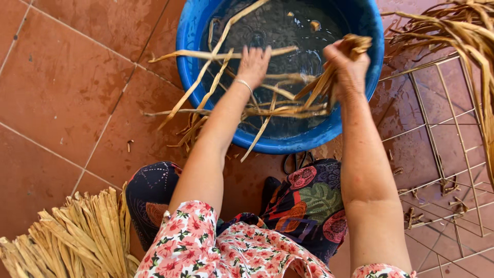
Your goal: The person soaks dried plant fibers in a blue basin of water, then uses shears to trim the ends of the fibers while they are arranged on a metal drying rack.
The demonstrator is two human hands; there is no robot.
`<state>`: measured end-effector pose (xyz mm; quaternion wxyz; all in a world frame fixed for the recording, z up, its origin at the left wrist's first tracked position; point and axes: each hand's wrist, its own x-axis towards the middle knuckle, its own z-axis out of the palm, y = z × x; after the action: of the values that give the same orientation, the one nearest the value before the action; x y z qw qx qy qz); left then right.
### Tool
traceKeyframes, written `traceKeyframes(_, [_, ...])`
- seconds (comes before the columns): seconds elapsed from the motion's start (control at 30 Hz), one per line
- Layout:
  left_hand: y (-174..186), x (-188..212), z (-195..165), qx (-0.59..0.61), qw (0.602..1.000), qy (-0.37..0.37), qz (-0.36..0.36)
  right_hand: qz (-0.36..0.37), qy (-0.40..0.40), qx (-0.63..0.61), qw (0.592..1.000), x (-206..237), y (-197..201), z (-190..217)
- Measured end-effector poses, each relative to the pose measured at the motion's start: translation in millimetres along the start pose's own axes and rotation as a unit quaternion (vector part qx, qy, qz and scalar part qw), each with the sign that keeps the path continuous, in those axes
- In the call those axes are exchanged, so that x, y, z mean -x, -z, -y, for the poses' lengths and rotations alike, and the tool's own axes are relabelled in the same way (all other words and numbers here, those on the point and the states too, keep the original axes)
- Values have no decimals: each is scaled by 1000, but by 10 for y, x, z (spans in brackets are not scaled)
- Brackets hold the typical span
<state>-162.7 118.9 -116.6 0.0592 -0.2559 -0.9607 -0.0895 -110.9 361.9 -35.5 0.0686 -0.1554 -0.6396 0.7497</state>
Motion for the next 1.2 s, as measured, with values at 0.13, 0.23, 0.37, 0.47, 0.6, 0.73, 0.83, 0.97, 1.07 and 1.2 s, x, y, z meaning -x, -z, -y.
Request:
traceKeyframes(0.13, [-2,46,-237,79,970,92,212,45,-88,108,989,59,-130,-66])
traceKeyframes(0.23, [198,44,-205,149,968,161,120,30,-116,106,987,83,-172,-29])
traceKeyframes(0.37, [579,28,-157,296,946,128,-24,23,-127,57,990,149,-223,94])
traceKeyframes(0.47, [801,40,-260,417,900,121,28,37,-121,-11,992,244,-298,194])
traceKeyframes(0.6, [995,142,-498,506,846,115,123,72,-60,-118,989,379,-427,330])
traceKeyframes(0.73, [1164,243,-619,497,857,118,65,70,-25,-83,994,544,-584,471])
traceKeyframes(0.83, [1294,240,-576,459,883,73,-63,114,-14,-94,989,678,-736,568])
traceKeyframes(0.97, [1390,357,-544,461,879,76,-94,121,-1,-126,985,821,-963,594])
traceKeyframes(1.07, [1466,436,-552,333,934,102,-79,79,11,-125,989,839,-1120,516])
traceKeyframes(1.2, [1582,467,-564,219,968,107,-57,22,42,-91,995,750,-1237,383])
